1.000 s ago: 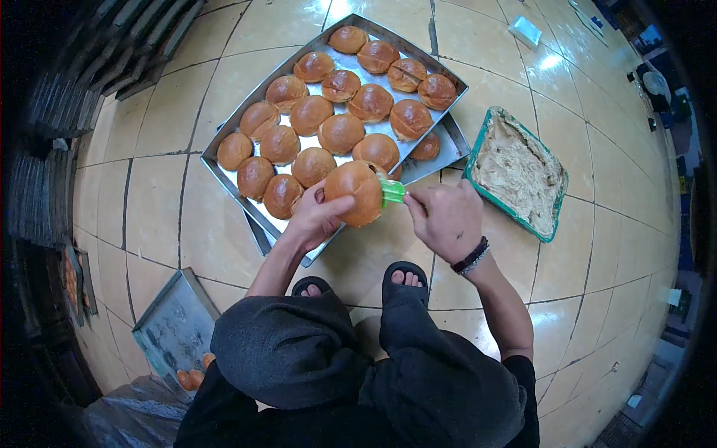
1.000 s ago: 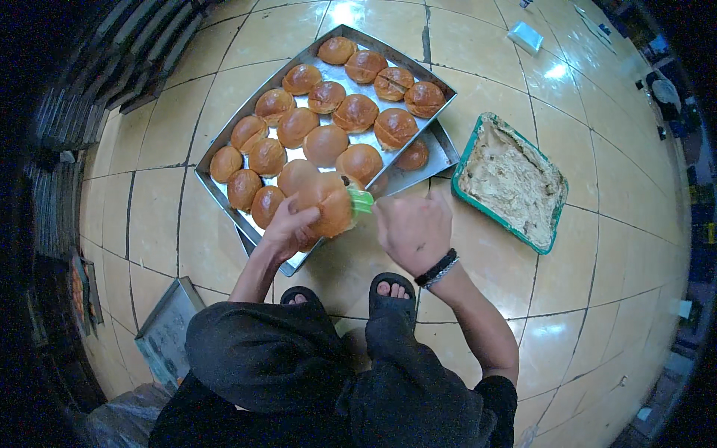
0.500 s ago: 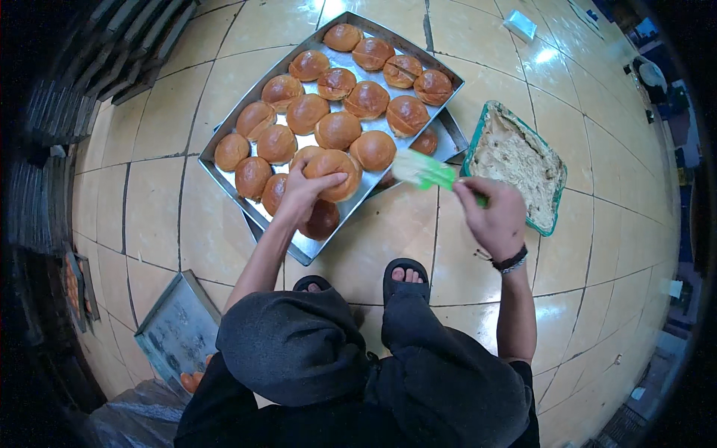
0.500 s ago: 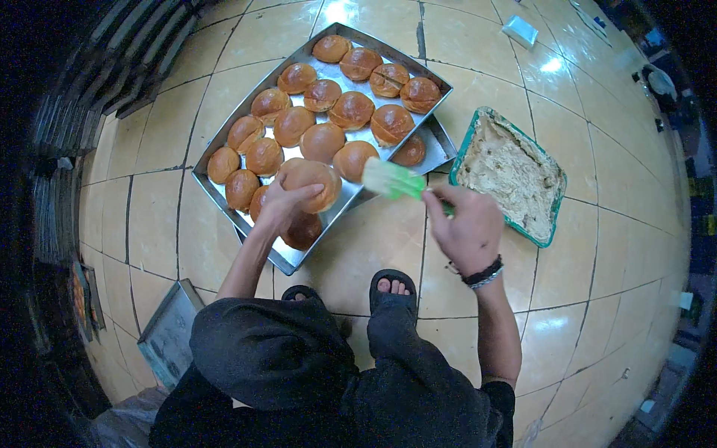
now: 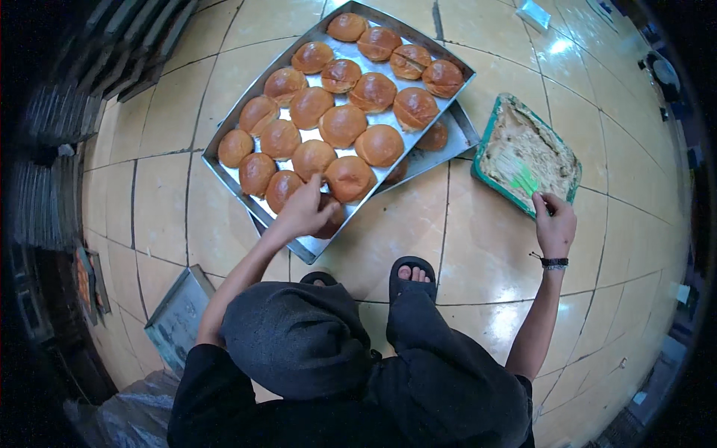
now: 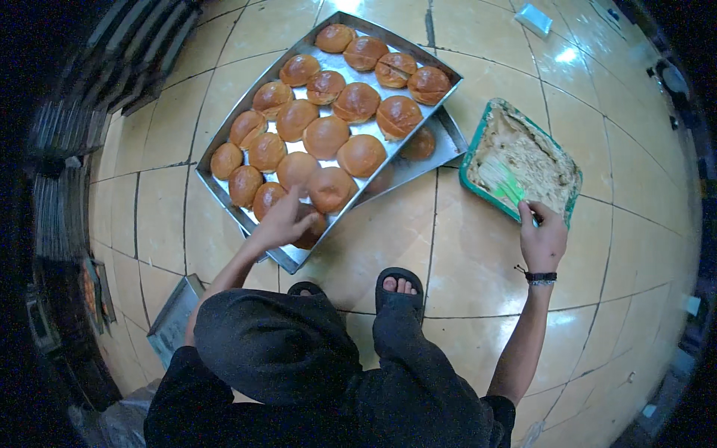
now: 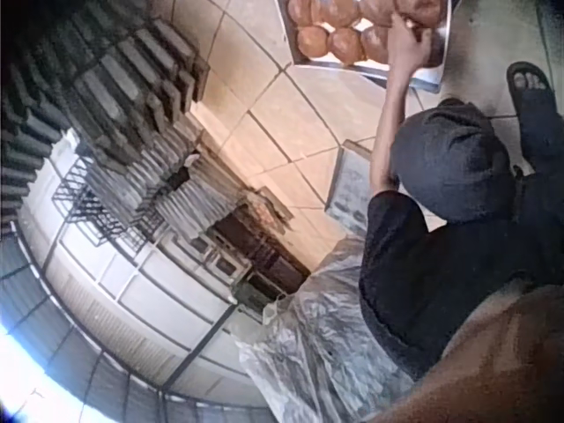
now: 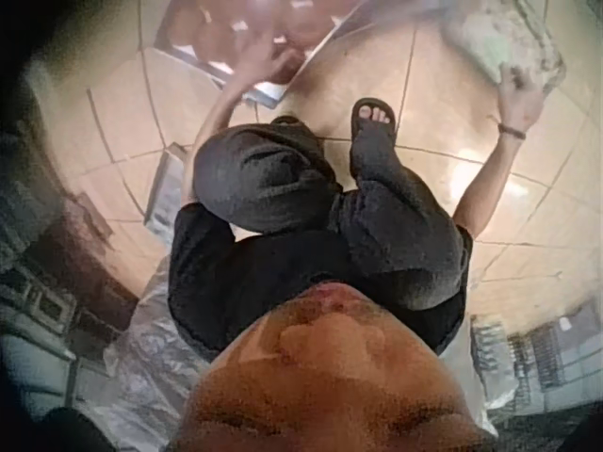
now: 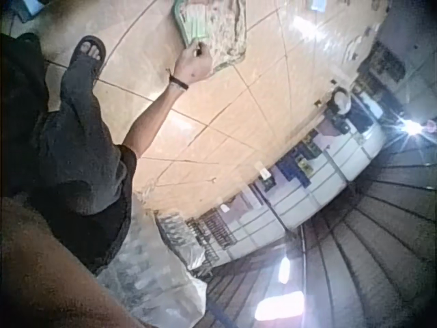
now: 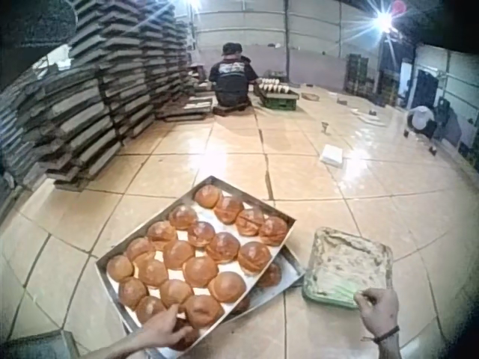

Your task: The person spreads a creamy mixture onto the cut side of bread rolls using a small brush. The person picks up a bread roll from a metal tray, applies the mixture from a container, and returns the roll to the tray.

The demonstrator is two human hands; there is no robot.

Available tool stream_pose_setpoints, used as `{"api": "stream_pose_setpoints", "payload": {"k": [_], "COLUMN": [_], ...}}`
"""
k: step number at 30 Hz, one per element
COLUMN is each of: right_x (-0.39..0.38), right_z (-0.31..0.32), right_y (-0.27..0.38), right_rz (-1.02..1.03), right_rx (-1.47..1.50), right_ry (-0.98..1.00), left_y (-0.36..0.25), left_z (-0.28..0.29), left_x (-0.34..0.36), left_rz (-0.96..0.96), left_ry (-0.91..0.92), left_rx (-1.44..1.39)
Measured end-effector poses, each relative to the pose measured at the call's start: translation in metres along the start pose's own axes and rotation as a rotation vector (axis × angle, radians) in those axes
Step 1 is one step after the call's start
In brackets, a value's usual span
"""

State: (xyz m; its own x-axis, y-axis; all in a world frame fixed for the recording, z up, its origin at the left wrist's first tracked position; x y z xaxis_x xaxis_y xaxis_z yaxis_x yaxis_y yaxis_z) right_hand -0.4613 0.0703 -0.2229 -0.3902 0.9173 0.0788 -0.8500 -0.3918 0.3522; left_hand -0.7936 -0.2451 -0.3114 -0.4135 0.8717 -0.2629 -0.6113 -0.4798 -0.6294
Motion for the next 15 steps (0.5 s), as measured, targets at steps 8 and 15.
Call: {"api": "stream_pose_setpoints", "payload": {"k": [8, 15], "right_x": [0.003, 0.03], "right_z": [-0.026, -0.019], "right_y": [0.024, -0.017], "right_rz": [-0.007, -0.062], "right_rx": [0.047, -0.368], "right_ry": [0.088, -0.064], "left_y": [0.035, 0.051], "left_z": [0.018, 0.017], "left_x": [-0.024, -0.01], "left_rz": [0.096, 0.626], "left_ry": [-0.272, -0.273], "left_rx": [-0.257, 0.106]}}
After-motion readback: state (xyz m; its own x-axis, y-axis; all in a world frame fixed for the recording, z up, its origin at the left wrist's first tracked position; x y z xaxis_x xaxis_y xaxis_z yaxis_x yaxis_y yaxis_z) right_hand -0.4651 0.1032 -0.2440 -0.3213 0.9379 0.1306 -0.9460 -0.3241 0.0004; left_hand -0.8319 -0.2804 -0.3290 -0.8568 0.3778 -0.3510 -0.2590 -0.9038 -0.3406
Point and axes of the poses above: each hand's wrist, its own x-axis towards the middle knuckle, its own z-axis out of the back of the hand, y = z × x, the point moved 2 cm from there along x, towards the middle knuckle, and after that the axes turned 3 degrees about -z, right-handed, at the moved point
